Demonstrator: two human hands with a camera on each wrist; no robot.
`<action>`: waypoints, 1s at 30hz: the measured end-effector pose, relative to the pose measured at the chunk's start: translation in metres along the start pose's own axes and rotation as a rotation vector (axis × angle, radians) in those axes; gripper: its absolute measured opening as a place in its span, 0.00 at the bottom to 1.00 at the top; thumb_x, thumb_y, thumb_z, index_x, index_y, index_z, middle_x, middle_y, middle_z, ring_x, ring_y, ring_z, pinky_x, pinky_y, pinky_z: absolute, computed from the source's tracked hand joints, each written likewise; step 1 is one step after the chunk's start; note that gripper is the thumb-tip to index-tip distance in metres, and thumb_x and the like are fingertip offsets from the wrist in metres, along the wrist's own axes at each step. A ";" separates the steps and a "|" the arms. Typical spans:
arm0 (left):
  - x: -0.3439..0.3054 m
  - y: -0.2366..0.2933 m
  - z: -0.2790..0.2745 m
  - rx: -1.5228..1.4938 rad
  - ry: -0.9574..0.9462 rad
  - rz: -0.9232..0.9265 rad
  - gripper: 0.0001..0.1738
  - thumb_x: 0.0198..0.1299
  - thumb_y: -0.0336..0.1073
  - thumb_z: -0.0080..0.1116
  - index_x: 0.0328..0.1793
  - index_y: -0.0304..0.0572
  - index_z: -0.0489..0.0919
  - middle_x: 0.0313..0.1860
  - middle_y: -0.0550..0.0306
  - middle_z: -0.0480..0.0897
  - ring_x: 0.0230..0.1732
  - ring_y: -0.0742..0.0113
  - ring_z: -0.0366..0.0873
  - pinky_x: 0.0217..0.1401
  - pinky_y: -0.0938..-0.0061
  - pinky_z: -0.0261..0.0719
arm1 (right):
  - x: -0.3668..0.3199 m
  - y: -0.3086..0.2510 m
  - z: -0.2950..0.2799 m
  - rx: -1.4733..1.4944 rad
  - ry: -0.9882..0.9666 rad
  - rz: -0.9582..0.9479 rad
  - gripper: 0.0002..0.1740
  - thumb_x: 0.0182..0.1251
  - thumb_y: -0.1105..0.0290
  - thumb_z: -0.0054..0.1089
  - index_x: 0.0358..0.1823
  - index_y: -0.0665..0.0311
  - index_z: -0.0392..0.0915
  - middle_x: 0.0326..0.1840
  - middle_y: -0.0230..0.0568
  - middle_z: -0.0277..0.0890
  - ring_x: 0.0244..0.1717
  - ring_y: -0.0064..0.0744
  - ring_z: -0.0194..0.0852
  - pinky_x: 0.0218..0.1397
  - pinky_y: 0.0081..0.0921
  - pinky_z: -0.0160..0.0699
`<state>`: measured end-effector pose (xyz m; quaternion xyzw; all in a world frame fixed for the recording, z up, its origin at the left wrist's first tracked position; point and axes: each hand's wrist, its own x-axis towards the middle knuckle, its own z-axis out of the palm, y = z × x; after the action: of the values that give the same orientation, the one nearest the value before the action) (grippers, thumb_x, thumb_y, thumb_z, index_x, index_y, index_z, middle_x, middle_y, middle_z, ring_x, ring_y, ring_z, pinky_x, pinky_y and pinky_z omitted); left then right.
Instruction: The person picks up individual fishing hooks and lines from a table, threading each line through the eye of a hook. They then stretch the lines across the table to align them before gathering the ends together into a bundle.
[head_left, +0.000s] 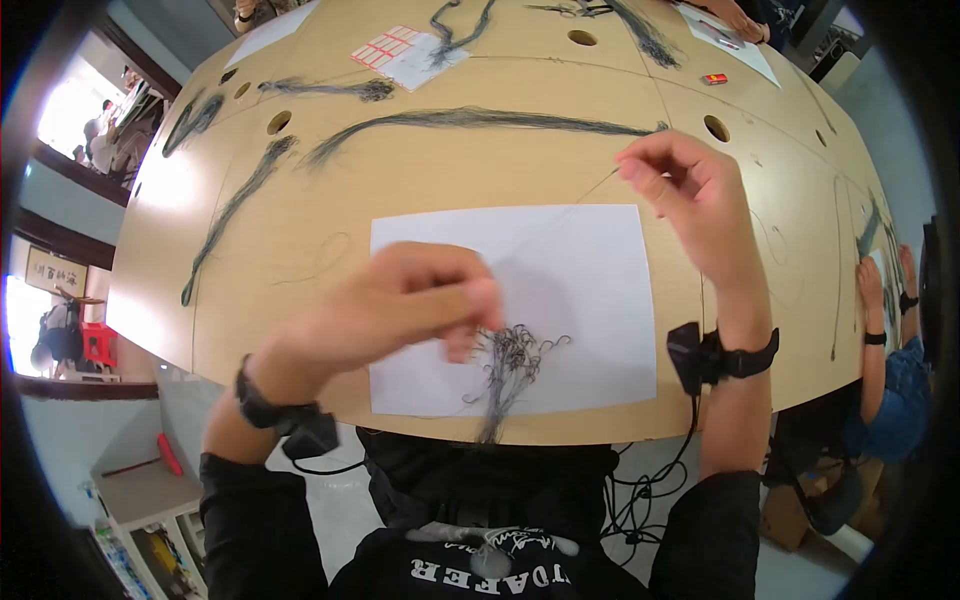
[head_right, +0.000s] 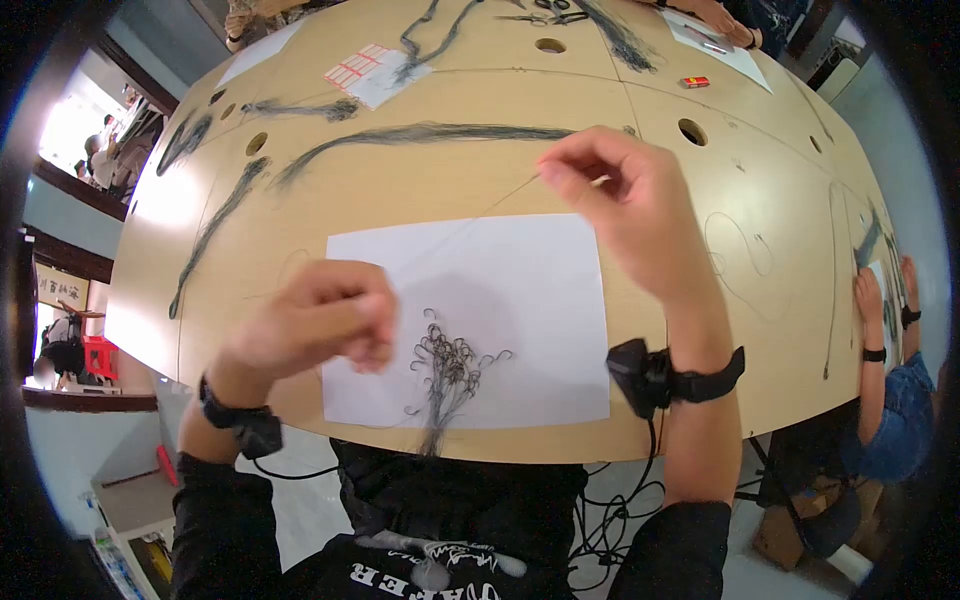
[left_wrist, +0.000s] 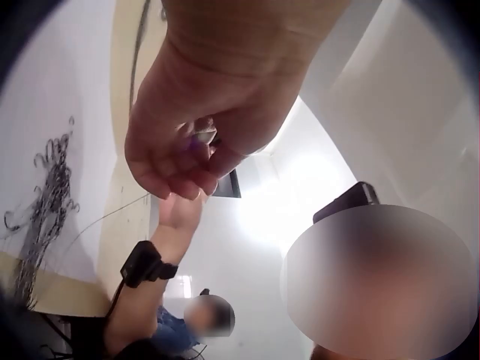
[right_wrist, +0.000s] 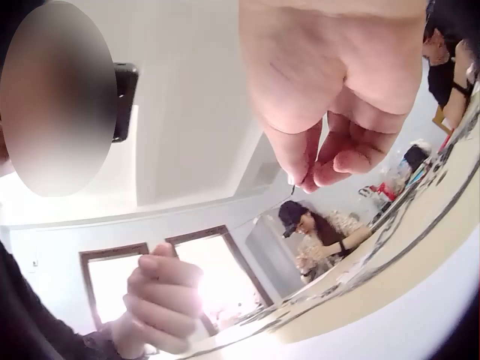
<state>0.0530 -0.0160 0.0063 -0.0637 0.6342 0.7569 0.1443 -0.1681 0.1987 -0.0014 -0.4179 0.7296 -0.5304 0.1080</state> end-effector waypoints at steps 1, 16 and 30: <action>-0.012 0.004 -0.008 0.014 0.048 0.015 0.19 0.77 0.46 0.58 0.43 0.34 0.79 0.28 0.60 0.77 0.29 0.73 0.75 0.36 0.75 0.76 | 0.002 0.008 -0.010 -0.053 0.027 0.020 0.08 0.73 0.68 0.67 0.43 0.67 0.86 0.33 0.26 0.82 0.33 0.14 0.73 0.35 0.16 0.70; -0.008 -0.010 -0.195 0.761 0.650 0.210 0.13 0.76 0.39 0.59 0.46 0.36 0.85 0.26 0.70 0.75 0.27 0.81 0.67 0.30 0.82 0.63 | 0.015 0.105 -0.046 -0.304 0.150 0.322 0.09 0.67 0.69 0.69 0.41 0.68 0.87 0.33 0.36 0.86 0.33 0.23 0.81 0.37 0.23 0.77; 0.007 -0.048 -0.228 1.064 0.787 0.214 0.06 0.65 0.34 0.69 0.44 0.41 0.87 0.36 0.68 0.85 0.36 0.78 0.74 0.41 0.78 0.69 | 0.021 0.116 -0.032 -0.424 0.209 0.277 0.09 0.66 0.67 0.69 0.41 0.66 0.87 0.33 0.38 0.88 0.35 0.28 0.84 0.43 0.26 0.81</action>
<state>0.0407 -0.2305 -0.0834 -0.1919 0.9292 0.2715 -0.1617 -0.2580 0.2157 -0.0819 -0.2703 0.8819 -0.3860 0.0138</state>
